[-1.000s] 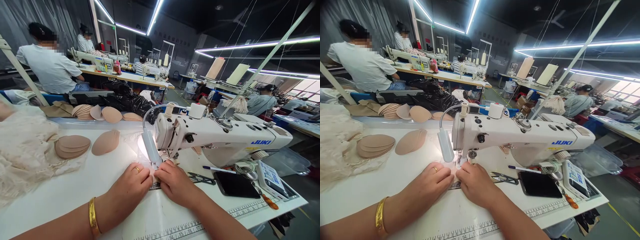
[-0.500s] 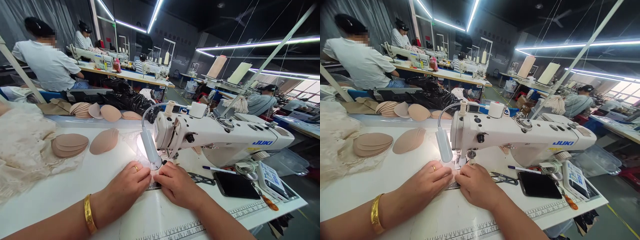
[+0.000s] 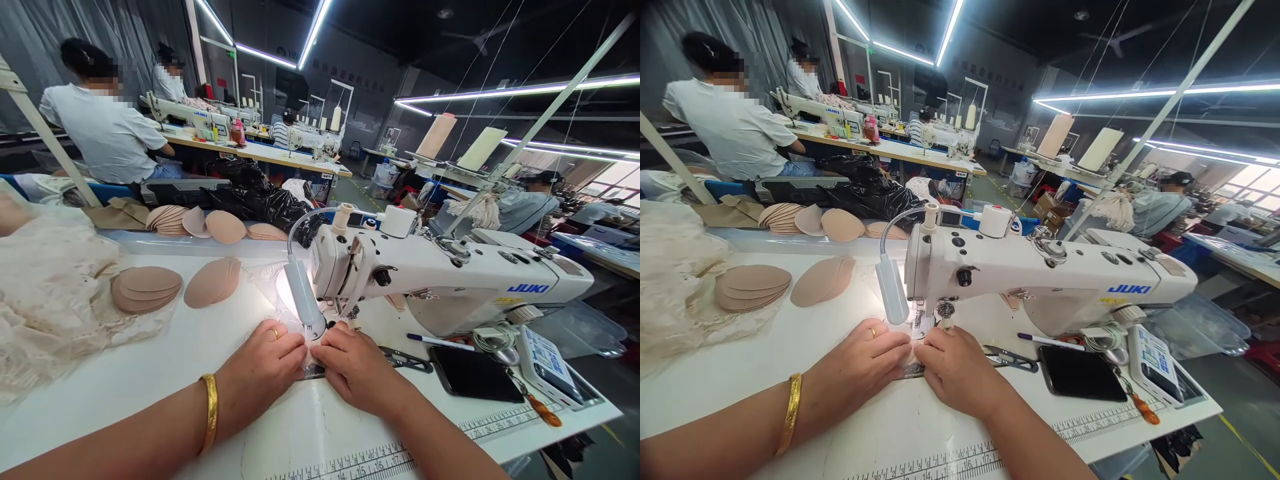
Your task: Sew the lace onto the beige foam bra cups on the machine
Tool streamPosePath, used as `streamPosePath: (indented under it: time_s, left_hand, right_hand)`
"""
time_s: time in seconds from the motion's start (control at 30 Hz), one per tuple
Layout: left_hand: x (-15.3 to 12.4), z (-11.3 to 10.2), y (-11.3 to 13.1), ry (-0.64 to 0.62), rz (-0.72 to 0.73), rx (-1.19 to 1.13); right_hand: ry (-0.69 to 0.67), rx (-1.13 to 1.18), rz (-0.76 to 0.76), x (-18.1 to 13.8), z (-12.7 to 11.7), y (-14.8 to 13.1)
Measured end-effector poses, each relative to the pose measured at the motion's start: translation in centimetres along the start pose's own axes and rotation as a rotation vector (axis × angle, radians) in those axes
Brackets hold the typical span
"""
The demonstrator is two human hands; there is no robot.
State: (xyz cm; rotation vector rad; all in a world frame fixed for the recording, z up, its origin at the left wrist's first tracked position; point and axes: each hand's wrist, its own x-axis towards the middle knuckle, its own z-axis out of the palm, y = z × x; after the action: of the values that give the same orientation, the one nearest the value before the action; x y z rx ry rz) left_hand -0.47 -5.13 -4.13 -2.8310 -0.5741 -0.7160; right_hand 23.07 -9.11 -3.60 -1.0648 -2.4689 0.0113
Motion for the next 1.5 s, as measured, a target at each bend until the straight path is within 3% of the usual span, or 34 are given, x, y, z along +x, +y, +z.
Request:
streamPosePath:
  time_s: [0.2,0.37,0.5,0.73,0.83,1.13,1.5]
  left_hand:
    - [0.3,0.6,-2.1,-0.014,0.035,-0.050]
    - [1.3,-0.4,-4.2,-0.090,0.079,-0.121]
    - [1.9,-1.2,-4.8,-0.130,0.066,-0.104]
    - [1.9,-0.4,-5.7,-0.160,0.075,-0.098]
    - [1.9,-0.3,-5.9,-0.187,0.079,-0.073]
    - [1.9,-0.6,-4.6,-0.037,0.148,-0.030]
    - [1.6,-0.2,-5.7,-0.084,0.117,-0.050]
  right_hand:
    - [0.055,-0.012,0.054,0.1,0.9,0.0]
    - [0.100,-0.003,0.082,0.4,1.5,0.1]
    - [0.119,-0.007,0.099,0.6,1.7,0.3]
    - [0.121,-0.057,0.113,0.7,2.0,0.3]
    - [0.116,-0.056,0.120,0.6,1.9,0.2]
    - [0.086,-0.066,0.075,0.4,1.2,0.0]
    - [0.053,-0.069,0.137,0.3,1.7,0.1]
